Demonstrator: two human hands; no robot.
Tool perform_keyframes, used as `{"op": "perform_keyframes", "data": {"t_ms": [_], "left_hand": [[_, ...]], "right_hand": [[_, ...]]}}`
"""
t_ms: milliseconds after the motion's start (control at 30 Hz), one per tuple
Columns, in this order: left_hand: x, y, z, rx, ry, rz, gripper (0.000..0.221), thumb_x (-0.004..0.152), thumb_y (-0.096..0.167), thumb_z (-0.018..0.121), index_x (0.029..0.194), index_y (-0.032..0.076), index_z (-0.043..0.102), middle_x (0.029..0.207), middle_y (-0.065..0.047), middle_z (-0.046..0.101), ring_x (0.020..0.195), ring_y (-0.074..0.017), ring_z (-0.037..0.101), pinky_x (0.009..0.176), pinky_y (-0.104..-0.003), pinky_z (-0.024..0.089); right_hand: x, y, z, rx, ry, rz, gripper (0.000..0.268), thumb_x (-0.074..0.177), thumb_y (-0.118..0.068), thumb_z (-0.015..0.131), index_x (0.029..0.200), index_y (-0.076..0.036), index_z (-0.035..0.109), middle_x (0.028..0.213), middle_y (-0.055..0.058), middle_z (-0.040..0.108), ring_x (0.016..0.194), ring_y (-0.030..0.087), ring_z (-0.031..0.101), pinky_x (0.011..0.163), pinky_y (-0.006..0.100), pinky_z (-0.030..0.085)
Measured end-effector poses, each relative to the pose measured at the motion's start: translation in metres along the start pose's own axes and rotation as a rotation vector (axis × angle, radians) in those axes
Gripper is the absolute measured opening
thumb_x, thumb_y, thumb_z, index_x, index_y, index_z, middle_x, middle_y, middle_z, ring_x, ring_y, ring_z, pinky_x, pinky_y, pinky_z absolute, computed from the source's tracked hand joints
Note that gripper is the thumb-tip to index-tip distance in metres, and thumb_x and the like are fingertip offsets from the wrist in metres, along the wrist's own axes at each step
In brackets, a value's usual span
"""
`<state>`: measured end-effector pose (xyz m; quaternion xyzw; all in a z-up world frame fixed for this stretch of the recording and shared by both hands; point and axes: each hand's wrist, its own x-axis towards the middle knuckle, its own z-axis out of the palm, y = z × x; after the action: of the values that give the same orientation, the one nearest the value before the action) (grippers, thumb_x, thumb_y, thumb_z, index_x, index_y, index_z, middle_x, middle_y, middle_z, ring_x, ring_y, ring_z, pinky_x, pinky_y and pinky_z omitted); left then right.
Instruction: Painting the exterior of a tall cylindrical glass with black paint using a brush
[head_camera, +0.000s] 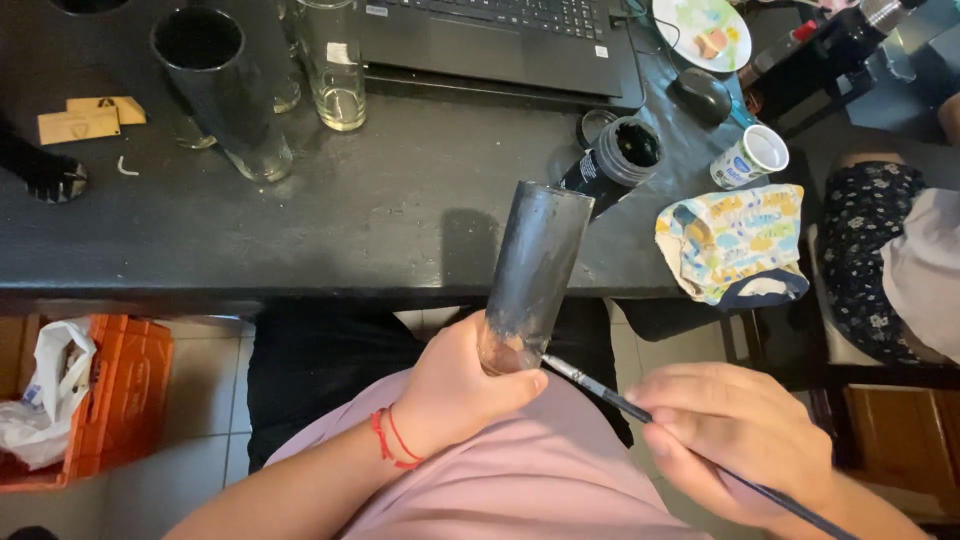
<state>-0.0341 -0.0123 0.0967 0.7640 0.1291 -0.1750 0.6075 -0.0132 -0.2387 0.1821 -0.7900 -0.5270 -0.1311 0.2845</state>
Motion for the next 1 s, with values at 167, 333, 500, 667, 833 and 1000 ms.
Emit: {"op": "perform_keyframes", "data": {"t_ms": [167, 333, 500, 667, 833, 1000], "left_hand": [[-0.005, 0.014, -0.005, 0.015, -0.022, -0.088, 0.027, 0.063, 0.033, 0.074, 0.083, 0.019, 0.061, 0.072, 0.012, 0.067, 0.07, -0.0056, 0.062, 0.068, -0.024, 0.048], [0.0, 0.008, -0.004, 0.053, 0.011, -0.012, 0.029, 0.061, 0.035, 0.072, 0.083, 0.02, 0.062, 0.069, 0.009, 0.066, 0.068, -0.0079, 0.059, 0.066, -0.027, 0.046], [-0.001, 0.011, -0.007, 0.105, 0.003, -0.058, 0.032, 0.063, 0.04, 0.072, 0.084, 0.019, 0.061, 0.076, 0.009, 0.068, 0.074, -0.011, 0.064, 0.07, -0.028, 0.048], [-0.002, 0.011, -0.005, 0.059, 0.003, -0.075, 0.029, 0.063, 0.037, 0.072, 0.082, 0.019, 0.06, 0.072, 0.009, 0.063, 0.069, -0.0089, 0.058, 0.067, -0.027, 0.045], [0.0, 0.008, -0.006, 0.022, -0.008, -0.09, 0.028, 0.063, 0.035, 0.074, 0.082, 0.018, 0.061, 0.075, 0.009, 0.067, 0.071, -0.0075, 0.061, 0.068, -0.025, 0.046], [-0.003, 0.011, -0.006, -0.068, -0.076, -0.085, 0.025, 0.063, 0.026, 0.07, 0.086, 0.017, 0.066, 0.079, 0.008, 0.069, 0.074, -0.0072, 0.064, 0.071, -0.024, 0.049]], "right_hand": [[-0.007, 0.005, -0.002, 0.016, 0.09, 0.142, 0.004, 0.084, -0.007, 0.062, 0.087, -0.004, 0.061, 0.093, 0.017, 0.072, 0.081, 0.025, 0.078, 0.073, 0.031, 0.068], [0.008, -0.003, 0.01, 0.019, 0.001, -0.045, 0.011, 0.083, -0.008, 0.068, 0.087, -0.004, 0.058, 0.088, 0.014, 0.073, 0.073, 0.024, 0.076, 0.068, 0.031, 0.066], [0.009, -0.003, 0.003, -0.065, 0.186, 0.148, 0.006, 0.084, 0.002, 0.063, 0.09, 0.002, 0.062, 0.094, 0.021, 0.07, 0.08, 0.027, 0.075, 0.073, 0.032, 0.065], [0.016, -0.005, 0.011, -0.02, 0.118, 0.102, 0.004, 0.081, -0.004, 0.066, 0.08, -0.003, 0.062, 0.085, 0.014, 0.072, 0.071, 0.022, 0.075, 0.068, 0.029, 0.064], [0.028, -0.013, -0.002, -0.075, 0.203, 0.192, 0.002, 0.084, 0.005, 0.062, 0.084, 0.006, 0.062, 0.089, 0.023, 0.07, 0.075, 0.029, 0.073, 0.072, 0.033, 0.062], [0.026, 0.006, 0.001, 0.007, 0.213, 0.064, 0.007, 0.078, 0.007, 0.065, 0.076, 0.006, 0.058, 0.083, 0.027, 0.069, 0.073, 0.028, 0.074, 0.068, 0.032, 0.066]]}}
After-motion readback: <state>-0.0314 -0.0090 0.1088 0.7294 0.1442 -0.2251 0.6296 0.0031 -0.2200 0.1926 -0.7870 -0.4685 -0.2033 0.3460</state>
